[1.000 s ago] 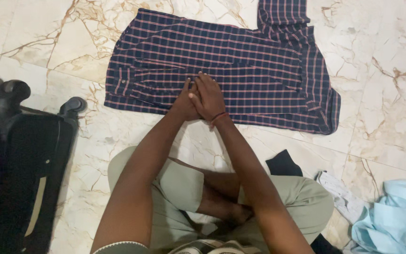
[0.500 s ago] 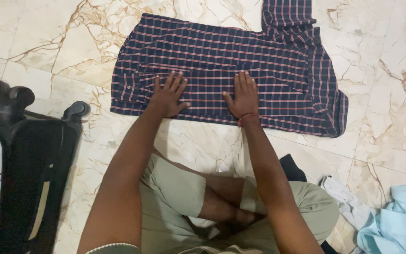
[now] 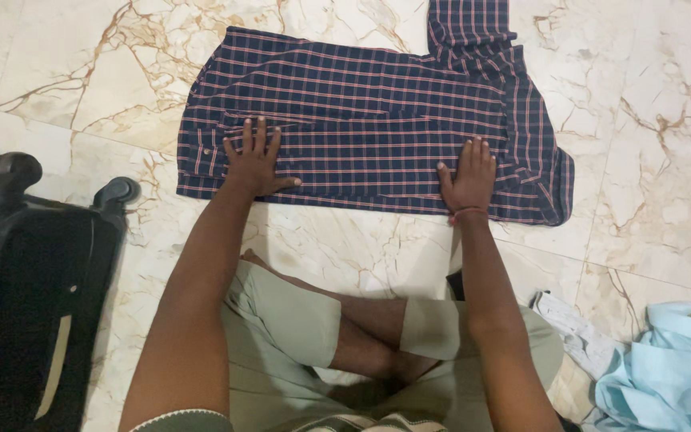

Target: The person folds a shirt on the floor by aligning the fabric, folding in the sleeves, and then fastening the buttons on the front.

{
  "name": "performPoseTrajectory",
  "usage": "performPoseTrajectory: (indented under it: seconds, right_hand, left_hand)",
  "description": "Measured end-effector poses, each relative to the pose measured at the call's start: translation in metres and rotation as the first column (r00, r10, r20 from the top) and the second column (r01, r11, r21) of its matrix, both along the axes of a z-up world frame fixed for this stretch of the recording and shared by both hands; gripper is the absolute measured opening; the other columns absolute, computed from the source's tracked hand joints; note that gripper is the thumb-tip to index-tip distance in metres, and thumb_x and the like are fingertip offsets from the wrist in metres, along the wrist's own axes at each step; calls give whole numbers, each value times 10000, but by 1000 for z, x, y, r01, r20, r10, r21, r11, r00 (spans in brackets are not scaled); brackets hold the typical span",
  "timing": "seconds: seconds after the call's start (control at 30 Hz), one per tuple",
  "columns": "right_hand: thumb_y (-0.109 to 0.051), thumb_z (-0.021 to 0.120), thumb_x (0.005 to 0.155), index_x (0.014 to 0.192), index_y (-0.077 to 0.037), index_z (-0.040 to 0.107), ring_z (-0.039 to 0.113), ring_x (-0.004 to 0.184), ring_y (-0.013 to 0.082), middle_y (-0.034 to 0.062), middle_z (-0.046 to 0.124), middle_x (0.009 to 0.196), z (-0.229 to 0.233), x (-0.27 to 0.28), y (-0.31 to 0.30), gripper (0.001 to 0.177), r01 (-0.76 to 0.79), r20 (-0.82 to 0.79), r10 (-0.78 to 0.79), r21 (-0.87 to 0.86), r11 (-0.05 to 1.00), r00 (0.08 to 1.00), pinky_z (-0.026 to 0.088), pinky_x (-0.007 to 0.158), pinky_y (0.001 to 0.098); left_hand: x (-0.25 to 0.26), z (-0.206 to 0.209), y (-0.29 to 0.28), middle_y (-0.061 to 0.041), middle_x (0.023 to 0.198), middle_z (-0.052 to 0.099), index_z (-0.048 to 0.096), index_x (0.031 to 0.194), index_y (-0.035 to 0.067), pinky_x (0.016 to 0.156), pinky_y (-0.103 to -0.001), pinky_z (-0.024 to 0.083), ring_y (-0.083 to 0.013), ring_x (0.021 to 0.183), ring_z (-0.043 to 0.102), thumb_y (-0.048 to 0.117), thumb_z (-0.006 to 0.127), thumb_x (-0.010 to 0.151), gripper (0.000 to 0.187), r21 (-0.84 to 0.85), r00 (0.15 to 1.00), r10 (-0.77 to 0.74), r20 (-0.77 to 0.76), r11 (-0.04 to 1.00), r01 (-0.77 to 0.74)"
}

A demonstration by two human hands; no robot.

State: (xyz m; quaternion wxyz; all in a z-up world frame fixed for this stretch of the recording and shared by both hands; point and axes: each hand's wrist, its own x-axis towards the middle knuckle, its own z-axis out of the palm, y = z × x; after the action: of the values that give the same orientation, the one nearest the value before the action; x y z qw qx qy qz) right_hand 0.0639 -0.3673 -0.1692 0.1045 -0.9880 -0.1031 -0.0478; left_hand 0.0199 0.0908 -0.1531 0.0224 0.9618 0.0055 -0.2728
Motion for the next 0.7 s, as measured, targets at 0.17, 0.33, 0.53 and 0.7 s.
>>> performPoseTrajectory:
  seconds: [0.17, 0.33, 0.53, 0.7]
  right_hand:
    - [-438, 530, 1057, 1558, 61, 386, 255, 1550, 412, 272, 337, 1650, 3, -13, -25, 722, 13, 45, -14, 17, 1000, 999, 169, 1266, 522]
    - [-375, 573, 1025, 1540, 68, 415, 271, 1540, 408, 270, 362, 1626, 7, -15, -24, 697, 48, 35, -50, 64, 997, 998, 174, 1266, 531]
    - [-266, 656, 1002, 1402, 42, 554, 451, 1411, 413, 259, 531, 1480, 9, -9, -23, 515, 52, 178, -90, 207, 977, 980, 291, 1202, 543]
    - [-187, 667, 1016, 1268, -10, 621, 586, 1235, 376, 212, 631, 1290, 24, 16, -23, 311, 27, 326, -136, 317, 948, 936, 445, 1087, 505]
  left_hand:
    - [0, -4, 4, -174, 1708, -151, -27, 1656, 230, 1157, -774, 33, -421, 1554, -156, 939, 553, 671, 1345, -14, 1000, 22, 15, 1000, -22]
    - [2, 1, 1, -176, 1710, -168, -39, 1651, 237, 1164, -767, 39, -408, 1561, -158, 932, 606, 642, 1385, -5, 999, 41, -29, 999, -41]
    - [21, 31, 0, -178, 1697, -53, 64, 1638, 190, 1143, -733, 157, -435, 1562, 3, 847, 736, 636, 1375, -25, 994, 84, -64, 996, -85]
    - [52, 38, 25, -169, 1372, 627, 571, 1423, 116, 1071, -600, 457, -387, 1271, 605, 597, 681, 873, 739, -304, 959, 226, 170, 938, -167]
